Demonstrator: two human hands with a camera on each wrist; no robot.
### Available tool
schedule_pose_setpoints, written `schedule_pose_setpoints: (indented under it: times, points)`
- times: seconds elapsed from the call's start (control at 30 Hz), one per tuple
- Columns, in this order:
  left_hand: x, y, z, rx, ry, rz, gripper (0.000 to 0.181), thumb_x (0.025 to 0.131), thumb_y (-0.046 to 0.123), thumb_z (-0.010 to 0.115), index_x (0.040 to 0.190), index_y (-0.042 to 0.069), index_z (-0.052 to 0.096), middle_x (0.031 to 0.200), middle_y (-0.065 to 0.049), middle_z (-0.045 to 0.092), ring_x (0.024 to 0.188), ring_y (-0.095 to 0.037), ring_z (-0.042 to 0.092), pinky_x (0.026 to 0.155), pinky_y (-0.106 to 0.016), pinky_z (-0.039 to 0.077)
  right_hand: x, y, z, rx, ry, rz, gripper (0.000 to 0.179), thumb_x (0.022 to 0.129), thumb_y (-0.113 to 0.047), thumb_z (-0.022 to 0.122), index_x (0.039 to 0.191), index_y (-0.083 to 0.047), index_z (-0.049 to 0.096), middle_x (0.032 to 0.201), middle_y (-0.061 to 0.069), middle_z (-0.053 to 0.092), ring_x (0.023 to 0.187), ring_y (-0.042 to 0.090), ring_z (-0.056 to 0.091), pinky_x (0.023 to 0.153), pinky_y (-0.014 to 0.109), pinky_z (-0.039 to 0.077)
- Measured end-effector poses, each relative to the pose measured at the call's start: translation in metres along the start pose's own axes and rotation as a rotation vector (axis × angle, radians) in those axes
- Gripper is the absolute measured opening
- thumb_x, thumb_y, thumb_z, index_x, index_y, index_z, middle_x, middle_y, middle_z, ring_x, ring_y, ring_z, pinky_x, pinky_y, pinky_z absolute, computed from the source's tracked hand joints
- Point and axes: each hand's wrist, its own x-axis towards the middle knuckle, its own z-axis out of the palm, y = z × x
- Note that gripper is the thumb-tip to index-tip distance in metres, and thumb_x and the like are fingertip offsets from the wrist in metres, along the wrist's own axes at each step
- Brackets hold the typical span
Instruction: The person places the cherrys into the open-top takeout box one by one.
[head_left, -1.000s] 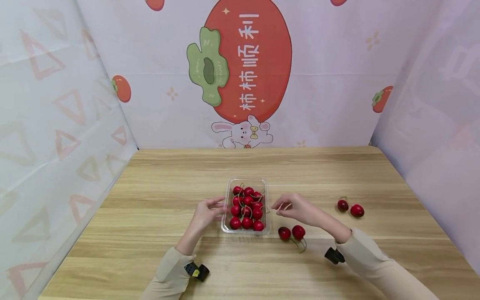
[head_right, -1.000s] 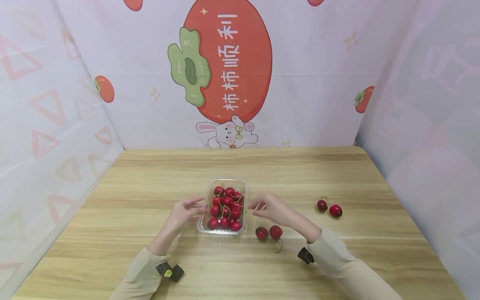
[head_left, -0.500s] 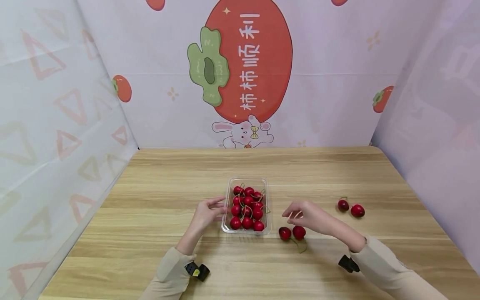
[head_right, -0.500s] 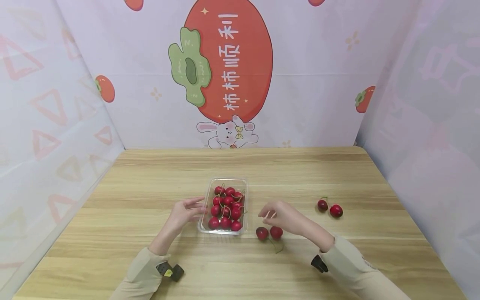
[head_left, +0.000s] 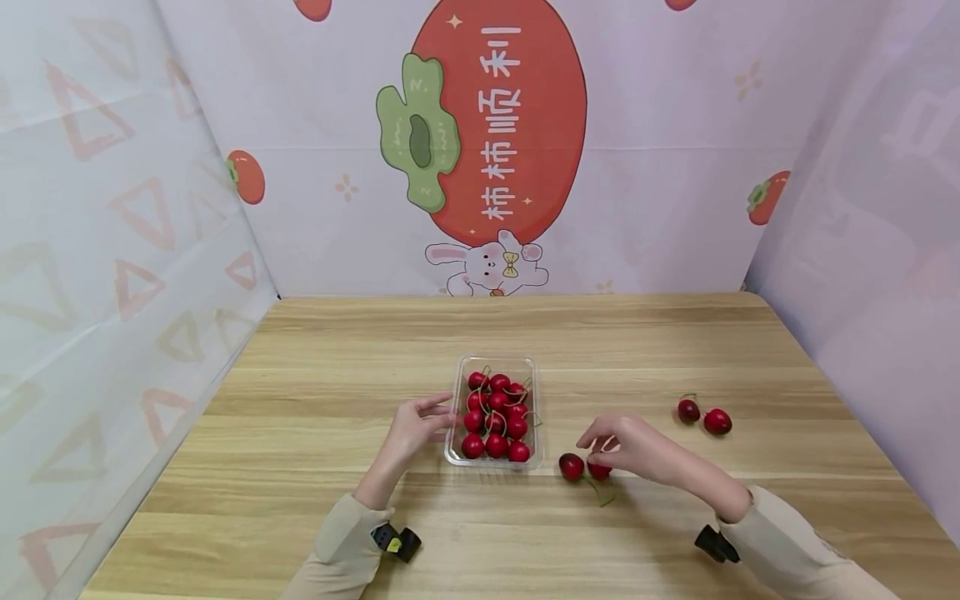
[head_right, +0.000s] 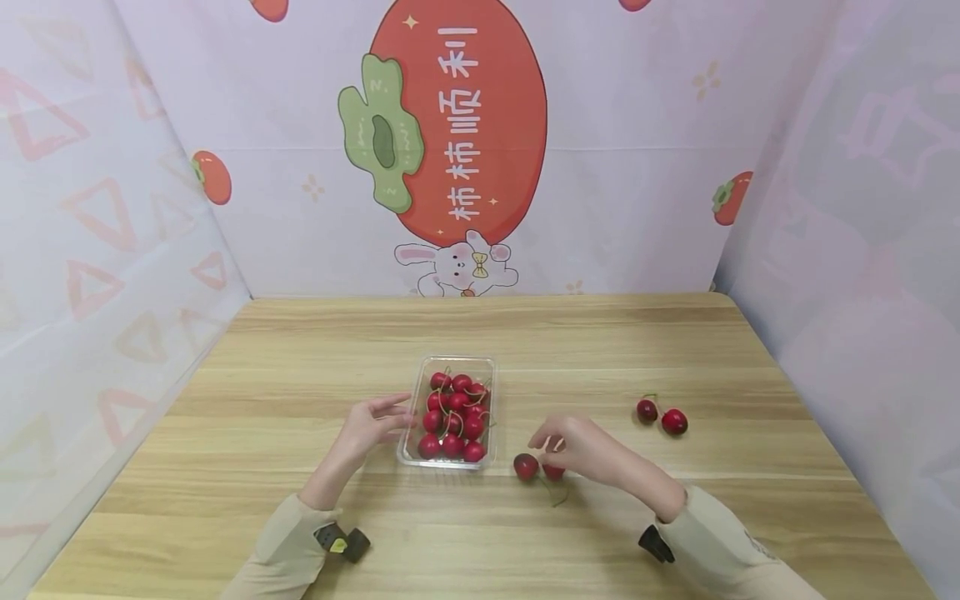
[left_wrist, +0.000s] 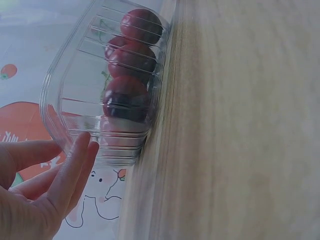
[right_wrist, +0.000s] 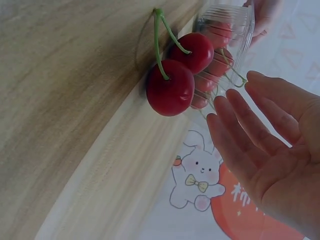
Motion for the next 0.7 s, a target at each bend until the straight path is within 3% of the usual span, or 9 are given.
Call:
schedule_pose_setpoints:
  times: [0.27,0.7]
  points:
    - [0.0,-0.001,0.0,-0.014,-0.001,-0.006,0.036,0.079,-0.009,0.057,0.115,-0.009,0.053,0.097,-0.028,0.06,0.082,-0.034,0.063,0.067,-0.036,0.057,-0.008,0.0,0.002,0.011,-0.018,0.019,0.015,0.078,-0.009,0.066,0.093,-0.006,0.065,0.086,0.0,0.064,0.079,0.014,0.059,0.068,0.026,0.054]
    - [-0.001,0.0,0.0,-0.012,-0.003,-0.006,0.037,0.079,-0.008,0.057,0.115,-0.01,0.052,0.099,-0.028,0.059,0.083,-0.034,0.062,0.068,-0.036,0.056,-0.021,0.004,0.006,-0.009,-0.032,0.0,0.016,0.077,-0.008,0.065,0.093,-0.006,0.066,0.089,-0.001,0.065,0.083,0.009,0.058,0.069,0.026,0.053]
